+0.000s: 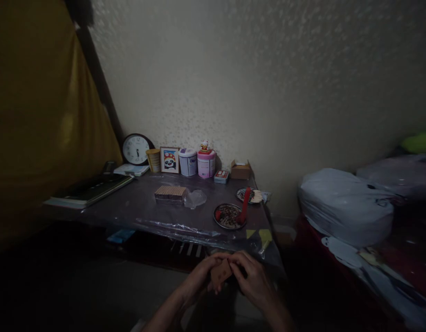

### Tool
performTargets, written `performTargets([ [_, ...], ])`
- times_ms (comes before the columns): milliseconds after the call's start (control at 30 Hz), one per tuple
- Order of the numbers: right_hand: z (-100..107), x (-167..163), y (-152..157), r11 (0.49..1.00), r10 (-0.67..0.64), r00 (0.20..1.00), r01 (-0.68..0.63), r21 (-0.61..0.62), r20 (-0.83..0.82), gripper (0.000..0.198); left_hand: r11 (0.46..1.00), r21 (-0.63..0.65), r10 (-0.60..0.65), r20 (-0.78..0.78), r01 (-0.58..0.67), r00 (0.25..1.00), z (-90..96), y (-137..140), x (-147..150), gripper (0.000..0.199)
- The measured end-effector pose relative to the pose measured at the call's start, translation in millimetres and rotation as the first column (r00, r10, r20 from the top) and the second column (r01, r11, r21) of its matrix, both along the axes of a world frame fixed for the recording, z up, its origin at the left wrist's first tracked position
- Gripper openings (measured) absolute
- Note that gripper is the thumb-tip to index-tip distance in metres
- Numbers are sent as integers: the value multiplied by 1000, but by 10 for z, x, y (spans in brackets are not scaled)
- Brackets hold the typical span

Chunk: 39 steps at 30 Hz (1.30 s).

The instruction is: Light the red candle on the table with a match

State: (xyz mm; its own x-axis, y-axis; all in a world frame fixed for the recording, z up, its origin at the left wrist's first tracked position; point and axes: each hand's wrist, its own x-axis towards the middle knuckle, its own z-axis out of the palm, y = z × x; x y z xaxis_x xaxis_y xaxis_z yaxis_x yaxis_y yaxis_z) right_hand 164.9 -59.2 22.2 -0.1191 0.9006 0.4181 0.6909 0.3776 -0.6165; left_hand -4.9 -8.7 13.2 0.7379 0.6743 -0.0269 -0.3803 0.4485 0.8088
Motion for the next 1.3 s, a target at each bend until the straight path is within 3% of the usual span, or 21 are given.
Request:
performTargets([
  [267, -17, -1, 15, 1000, -13, 1000, 13, 14, -8, 15, 999, 43, 15, 4, -15, 1000, -19, 4, 8, 51],
  [667, 92, -40, -22, 998, 13, 1000, -14, -57, -4, 16, 1000, -22, 21, 20, -21, 1000, -61, 44, 5, 54],
  [867, 91, -37, -26, 998, 29, 999, -30, -63, -20, 19, 998, -49, 30, -7, -30, 1000, -51, 34, -6, 58],
  [1200, 101, -19, -45, 984, 42, 998, -35, -177, 39, 19, 999, 43, 37, -108, -32, 994, -68, 27, 32, 58],
  [1300, 104, -18, -49, 982, 59, 998, -53, -180, 28, 21, 1000, -3, 18, -110, -18, 994, -49, 28, 29, 58],
])
